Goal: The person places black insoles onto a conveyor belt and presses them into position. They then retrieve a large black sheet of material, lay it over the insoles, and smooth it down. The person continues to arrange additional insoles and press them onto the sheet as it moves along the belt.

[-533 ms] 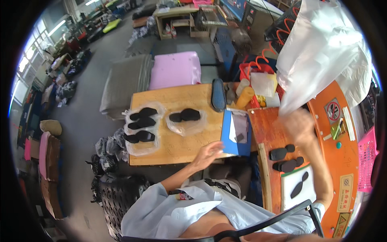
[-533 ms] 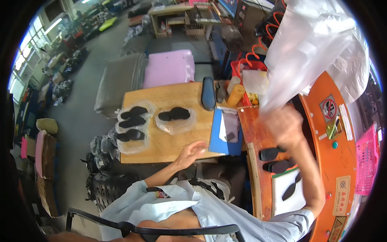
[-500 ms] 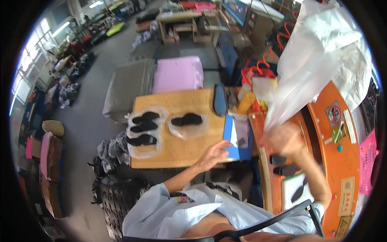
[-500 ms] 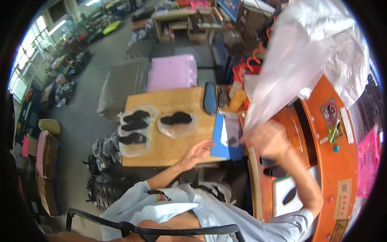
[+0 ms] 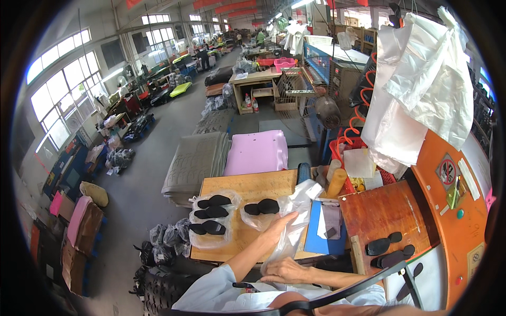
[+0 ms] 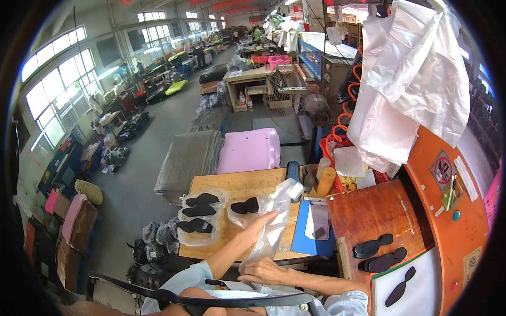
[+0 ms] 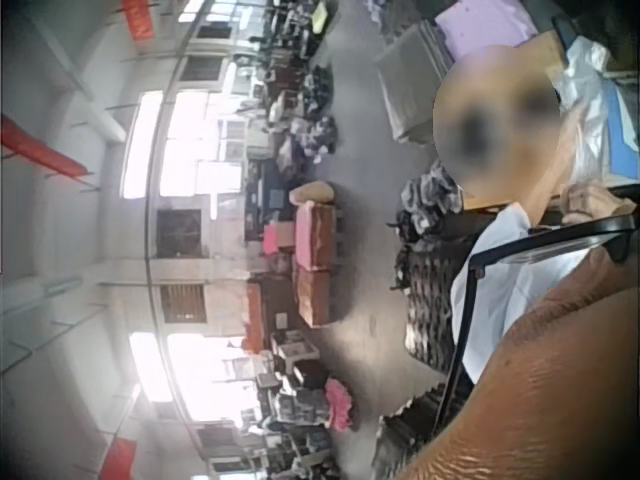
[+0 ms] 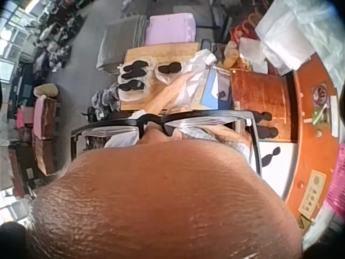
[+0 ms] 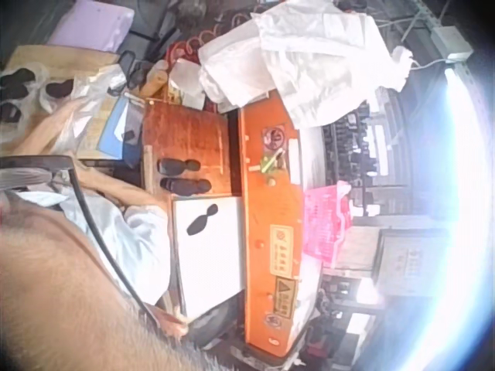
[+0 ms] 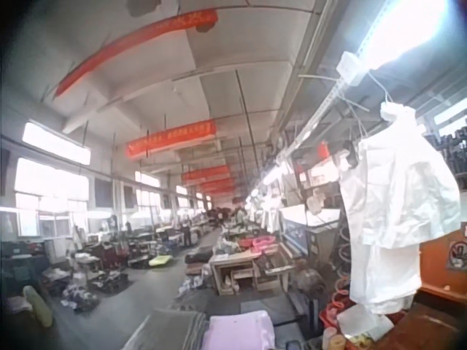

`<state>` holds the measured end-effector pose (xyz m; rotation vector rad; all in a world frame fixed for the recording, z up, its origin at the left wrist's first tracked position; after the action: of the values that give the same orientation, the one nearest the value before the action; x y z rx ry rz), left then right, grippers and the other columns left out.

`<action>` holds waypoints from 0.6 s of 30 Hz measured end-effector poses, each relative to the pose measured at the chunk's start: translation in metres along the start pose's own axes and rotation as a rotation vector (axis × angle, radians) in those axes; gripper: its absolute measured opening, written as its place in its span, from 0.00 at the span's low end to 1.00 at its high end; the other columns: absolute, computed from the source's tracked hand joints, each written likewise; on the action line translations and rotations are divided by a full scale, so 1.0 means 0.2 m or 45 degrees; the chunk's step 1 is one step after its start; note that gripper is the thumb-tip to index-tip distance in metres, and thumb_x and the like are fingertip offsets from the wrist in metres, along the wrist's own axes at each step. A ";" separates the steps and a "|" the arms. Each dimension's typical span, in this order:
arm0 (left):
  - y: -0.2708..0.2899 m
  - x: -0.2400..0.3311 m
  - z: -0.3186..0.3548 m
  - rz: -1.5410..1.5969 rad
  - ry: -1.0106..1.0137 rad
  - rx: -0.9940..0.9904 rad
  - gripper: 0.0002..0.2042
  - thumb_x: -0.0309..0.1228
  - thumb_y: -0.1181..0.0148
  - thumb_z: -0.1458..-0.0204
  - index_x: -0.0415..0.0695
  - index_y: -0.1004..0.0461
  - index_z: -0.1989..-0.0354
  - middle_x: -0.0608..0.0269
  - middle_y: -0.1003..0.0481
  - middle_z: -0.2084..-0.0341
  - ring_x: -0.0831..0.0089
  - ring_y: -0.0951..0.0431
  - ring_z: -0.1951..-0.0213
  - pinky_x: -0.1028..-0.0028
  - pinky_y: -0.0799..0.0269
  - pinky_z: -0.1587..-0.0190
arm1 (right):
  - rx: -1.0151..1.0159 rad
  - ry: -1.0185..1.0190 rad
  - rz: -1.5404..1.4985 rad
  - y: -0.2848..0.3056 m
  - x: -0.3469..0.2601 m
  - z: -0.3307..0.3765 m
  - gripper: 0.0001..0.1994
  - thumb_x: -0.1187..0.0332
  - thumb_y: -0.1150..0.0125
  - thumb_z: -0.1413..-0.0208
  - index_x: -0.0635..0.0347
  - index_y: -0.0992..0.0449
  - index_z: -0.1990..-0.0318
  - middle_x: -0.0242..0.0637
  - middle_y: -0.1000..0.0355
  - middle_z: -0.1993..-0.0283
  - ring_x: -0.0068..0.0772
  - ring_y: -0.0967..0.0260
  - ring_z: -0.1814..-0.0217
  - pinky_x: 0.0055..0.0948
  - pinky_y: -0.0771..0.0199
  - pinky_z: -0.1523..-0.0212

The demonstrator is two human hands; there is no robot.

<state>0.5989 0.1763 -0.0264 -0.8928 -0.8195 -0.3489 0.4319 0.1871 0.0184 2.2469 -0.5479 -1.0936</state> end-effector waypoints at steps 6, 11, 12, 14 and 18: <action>0.15 0.07 0.27 -0.650 -0.607 0.012 0.23 0.35 0.29 0.40 0.39 0.25 0.40 0.63 0.20 0.52 0.77 0.22 0.52 0.72 0.23 0.51 | 0.931 -0.462 0.573 0.38 0.24 -0.24 0.19 0.59 0.24 0.46 0.64 0.19 0.54 0.49 0.20 0.55 0.55 0.23 0.53 0.46 0.24 0.47; 0.34 0.03 0.36 -0.477 -0.562 0.274 0.19 0.34 0.34 0.35 0.40 0.24 0.39 0.67 0.20 0.53 0.79 0.23 0.53 0.74 0.26 0.49 | 0.455 -1.115 -0.551 0.17 0.47 -0.21 0.20 0.53 0.27 0.38 0.66 0.18 0.59 0.29 0.27 0.74 0.18 0.34 0.71 0.27 0.33 0.69; 0.41 0.03 0.38 -0.314 -0.526 0.335 0.18 0.37 0.33 0.35 0.40 0.23 0.42 0.68 0.20 0.58 0.83 0.24 0.57 0.76 0.26 0.57 | 0.384 -1.221 -0.559 0.11 0.49 -0.17 0.19 0.55 0.27 0.37 0.66 0.17 0.61 0.26 0.29 0.76 0.14 0.36 0.73 0.24 0.36 0.73; 0.53 0.04 0.43 -0.342 -0.531 0.415 0.19 0.35 0.34 0.35 0.39 0.24 0.40 0.69 0.20 0.56 0.82 0.24 0.57 0.76 0.27 0.53 | 0.586 -1.117 -0.694 0.05 0.51 -0.11 0.15 0.60 0.28 0.36 0.66 0.16 0.64 0.24 0.29 0.78 0.12 0.38 0.75 0.22 0.40 0.75; 0.63 0.04 0.51 -0.494 -0.629 0.413 0.17 0.33 0.35 0.35 0.38 0.23 0.42 0.69 0.20 0.57 0.81 0.24 0.58 0.76 0.27 0.54 | 0.537 -1.108 -0.764 -0.04 0.53 -0.04 0.09 0.66 0.31 0.35 0.64 0.15 0.63 0.23 0.29 0.78 0.12 0.38 0.76 0.19 0.40 0.75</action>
<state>0.6292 0.3342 -0.0533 -0.5123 -1.4701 -0.3224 0.5006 0.1340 -0.0435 2.2442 -0.4595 -2.5063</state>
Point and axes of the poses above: each hand's wrist, its own z-axis away from the middle knuckle, its own y-axis out of the back of the hand, x = y × z, the point moved 2 cm from there along -z, towards the middle knuckle
